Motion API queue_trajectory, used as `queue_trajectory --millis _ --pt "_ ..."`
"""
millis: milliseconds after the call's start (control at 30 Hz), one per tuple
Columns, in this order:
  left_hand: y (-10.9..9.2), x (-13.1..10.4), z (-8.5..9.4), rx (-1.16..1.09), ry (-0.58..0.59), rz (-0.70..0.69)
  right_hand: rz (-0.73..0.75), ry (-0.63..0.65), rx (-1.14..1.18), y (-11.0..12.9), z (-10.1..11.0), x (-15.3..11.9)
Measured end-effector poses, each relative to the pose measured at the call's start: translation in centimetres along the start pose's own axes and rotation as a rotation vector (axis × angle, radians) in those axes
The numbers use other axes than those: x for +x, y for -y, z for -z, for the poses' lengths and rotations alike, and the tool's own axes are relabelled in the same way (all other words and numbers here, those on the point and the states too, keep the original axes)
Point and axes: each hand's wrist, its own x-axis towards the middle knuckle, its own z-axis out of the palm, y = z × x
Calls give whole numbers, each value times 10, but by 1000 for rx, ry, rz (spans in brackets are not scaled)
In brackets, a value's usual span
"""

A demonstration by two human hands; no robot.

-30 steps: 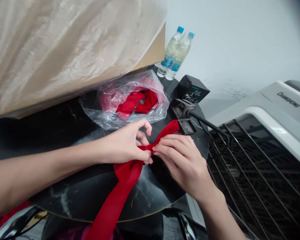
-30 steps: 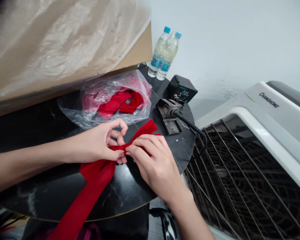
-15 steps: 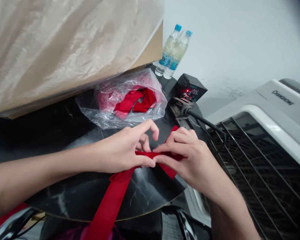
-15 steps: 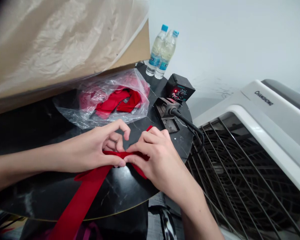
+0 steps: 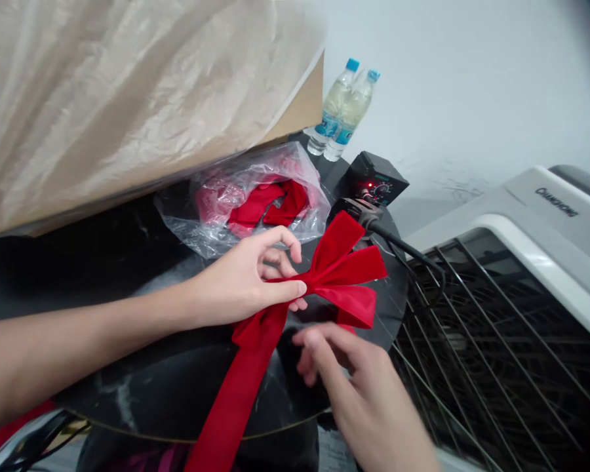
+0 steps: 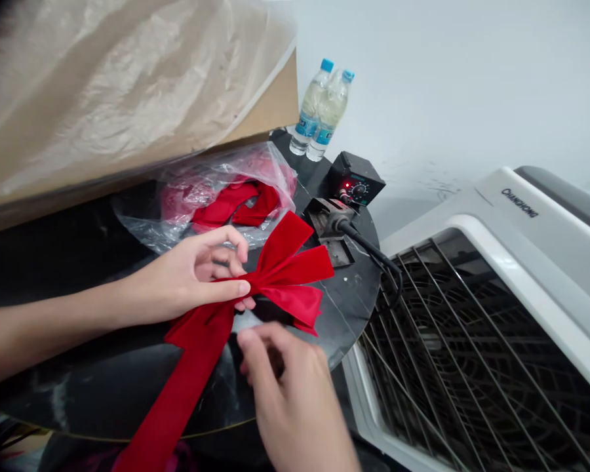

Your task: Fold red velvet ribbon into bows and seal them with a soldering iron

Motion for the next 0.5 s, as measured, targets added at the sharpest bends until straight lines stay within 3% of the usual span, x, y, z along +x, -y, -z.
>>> queue_trajectory --millis 67,167,333,500 --pt "-1 -2 -1 20 -9 -26 -50 -251 232 -12 -26 8" --pt "-4 -4 -1 53 -9 -75 -70 -436 465 -21 -50 21" --pt "-5 -6 -2 86 38 -89 -108 -557 652 -24 -53 26" --pt "-2 -4 -2 113 21 -25 -91 -609 641 -25 -50 24"
